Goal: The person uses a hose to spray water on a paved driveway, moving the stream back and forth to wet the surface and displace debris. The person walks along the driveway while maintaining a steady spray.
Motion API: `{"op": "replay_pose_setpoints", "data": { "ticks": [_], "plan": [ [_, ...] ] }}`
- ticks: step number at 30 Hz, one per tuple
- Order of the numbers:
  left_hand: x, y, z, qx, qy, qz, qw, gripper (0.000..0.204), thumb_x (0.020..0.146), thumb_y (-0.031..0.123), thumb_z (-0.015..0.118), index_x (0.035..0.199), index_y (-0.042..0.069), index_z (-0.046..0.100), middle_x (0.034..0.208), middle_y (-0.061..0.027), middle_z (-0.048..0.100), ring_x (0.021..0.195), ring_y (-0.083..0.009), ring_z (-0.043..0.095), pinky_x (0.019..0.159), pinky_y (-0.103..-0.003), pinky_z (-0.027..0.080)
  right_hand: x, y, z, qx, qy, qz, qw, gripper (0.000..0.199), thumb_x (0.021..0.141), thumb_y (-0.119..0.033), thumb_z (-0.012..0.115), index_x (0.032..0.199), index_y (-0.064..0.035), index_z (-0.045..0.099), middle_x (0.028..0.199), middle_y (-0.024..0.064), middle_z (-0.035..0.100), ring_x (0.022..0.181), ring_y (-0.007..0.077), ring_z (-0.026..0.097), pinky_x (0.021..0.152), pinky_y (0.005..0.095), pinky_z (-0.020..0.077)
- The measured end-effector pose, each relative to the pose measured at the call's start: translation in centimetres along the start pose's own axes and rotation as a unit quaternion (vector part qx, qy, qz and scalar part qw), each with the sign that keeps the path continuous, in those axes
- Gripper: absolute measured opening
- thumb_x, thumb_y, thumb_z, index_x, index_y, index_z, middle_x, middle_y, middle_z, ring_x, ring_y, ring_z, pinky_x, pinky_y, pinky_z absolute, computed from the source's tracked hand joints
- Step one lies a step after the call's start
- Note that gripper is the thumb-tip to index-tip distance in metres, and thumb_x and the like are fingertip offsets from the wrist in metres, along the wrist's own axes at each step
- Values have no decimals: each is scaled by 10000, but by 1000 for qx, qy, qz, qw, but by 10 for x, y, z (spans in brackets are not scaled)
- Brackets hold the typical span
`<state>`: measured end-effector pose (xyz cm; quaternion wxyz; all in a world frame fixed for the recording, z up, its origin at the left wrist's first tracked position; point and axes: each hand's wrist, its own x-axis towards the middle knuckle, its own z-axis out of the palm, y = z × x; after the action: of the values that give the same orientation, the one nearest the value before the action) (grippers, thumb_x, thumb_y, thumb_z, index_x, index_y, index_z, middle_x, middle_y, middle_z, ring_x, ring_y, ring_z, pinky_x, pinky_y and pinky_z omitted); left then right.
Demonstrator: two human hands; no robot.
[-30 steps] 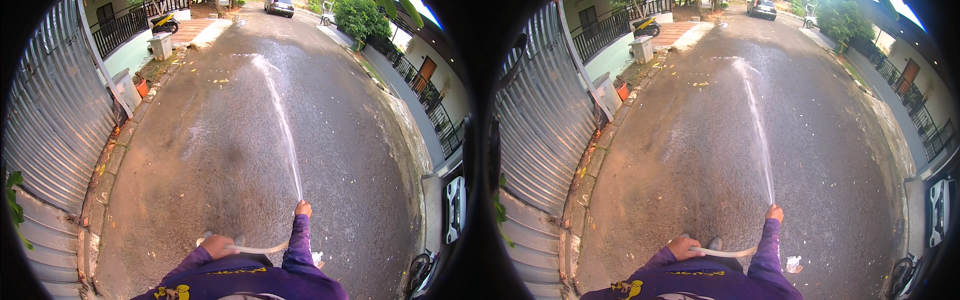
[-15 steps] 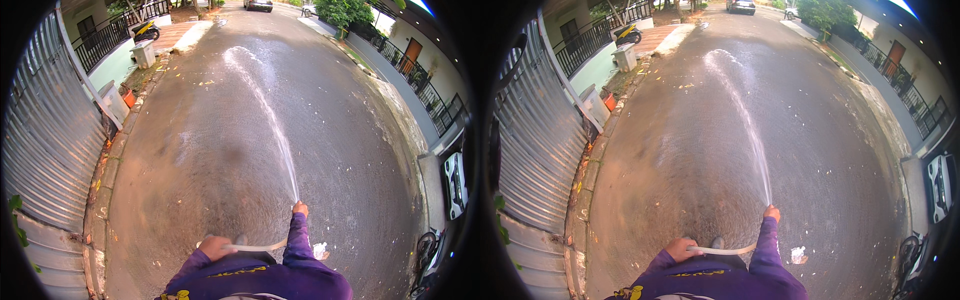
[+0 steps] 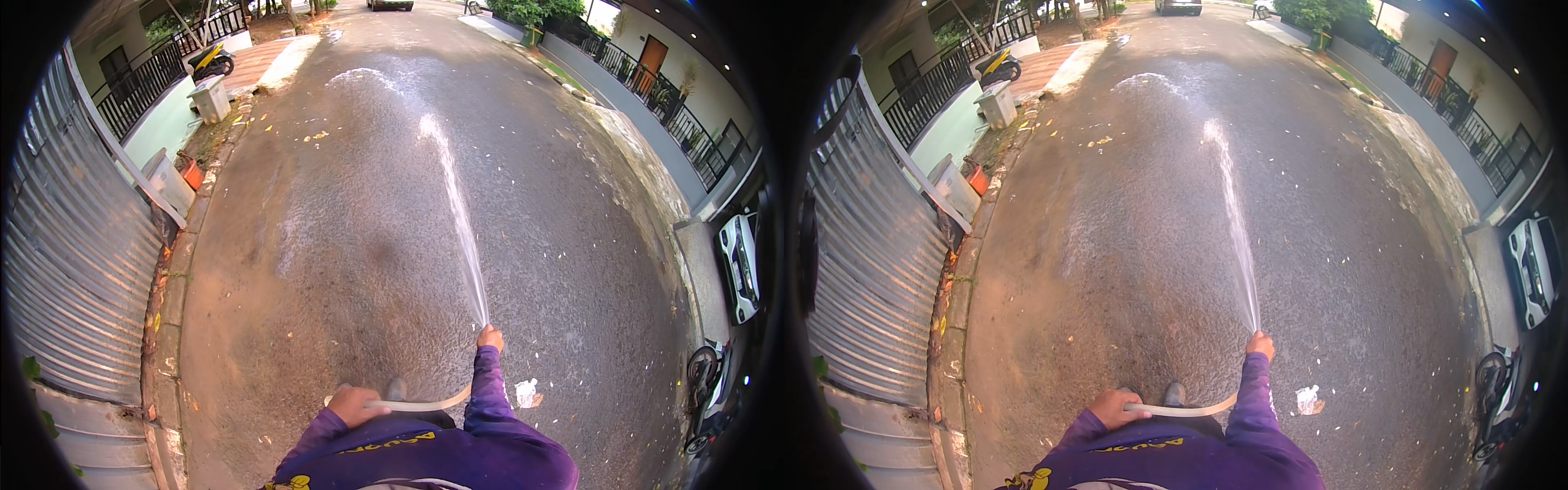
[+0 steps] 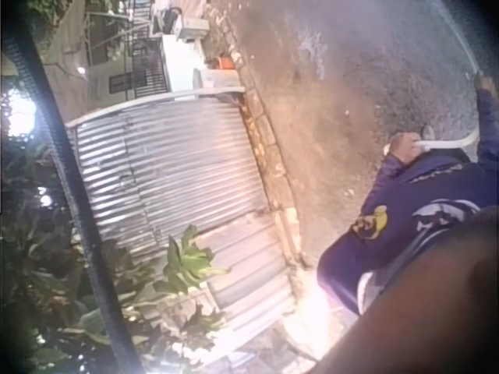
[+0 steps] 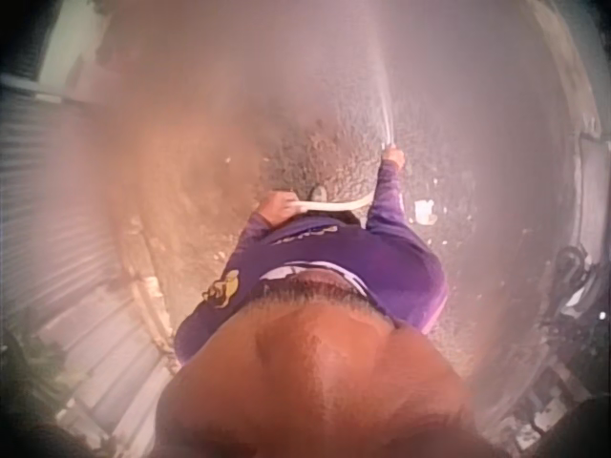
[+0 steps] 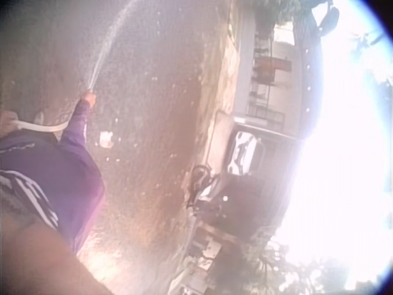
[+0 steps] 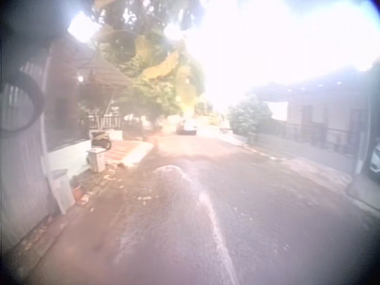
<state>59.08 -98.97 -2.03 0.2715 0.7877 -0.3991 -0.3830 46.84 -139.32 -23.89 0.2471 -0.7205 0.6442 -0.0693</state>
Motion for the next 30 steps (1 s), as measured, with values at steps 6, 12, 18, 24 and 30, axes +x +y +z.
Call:
{"op": "replay_pose_setpoints", "data": {
  "ticks": [6, 12, 18, 24, 30],
  "plan": [
    [1, 3, -1, -7, -12, -15, 1000, 471, 842, 539, 716, 940, 79, 744, 878, -164, 716, 869, -338, 693, 783, -414, 525, 4, -7, -9, 3, 27, -21, 999, 453, 917, -351, 437, 1025, -17, 723, 1032, 289, 684, 1018, 482, 644, 938, 537, 485],
    [-1, 0, -1, -7, -8, -18, 1000, 477, 845, 540, 710, 945, 75, 743, 898, -164, 718, 883, -338, 690, 796, -420, 525, -9, -41, -26, 50, 24, -4, 998, 435, 915, -348, 447, 1030, -30, 720, 1029, 286, 685, 1016, 478, 645, 931, 540, 487],
    [0, 1, -1, -2, -1, -5, 1000, 485, 847, 543, 708, 943, 69, 743, 896, -169, 716, 879, -342, 690, 791, -425, 524, 3, -46, -22, 53, 19, -40, 998, 410, 909, -339, 463, 1034, -47, 723, 1012, 275, 691, 1003, 475, 648, 907, 539, 495],
    [-1, 7, -4, -6, 4, -14, 1000, 497, 850, 556, 700, 946, 70, 743, 896, -177, 714, 882, -345, 692, 799, -425, 526, 11, -54, -18, 63, 49, -61, 995, 395, 904, -347, 473, 997, -72, 741, 957, 253, 706, 968, 448, 670, 895, 534, 499],
    [-1, 5, -5, -18, 0, -24, 1000, 516, 838, 574, 702, 966, 76, 744, 908, -172, 717, 892, -341, 694, 805, -418, 529, 9, -68, -21, 61, 11, -81, 995, 392, 894, -342, 473, 1004, -61, 723, 969, 265, 696, 969, 469, 659, 884, 543, 499]
  ]
}}
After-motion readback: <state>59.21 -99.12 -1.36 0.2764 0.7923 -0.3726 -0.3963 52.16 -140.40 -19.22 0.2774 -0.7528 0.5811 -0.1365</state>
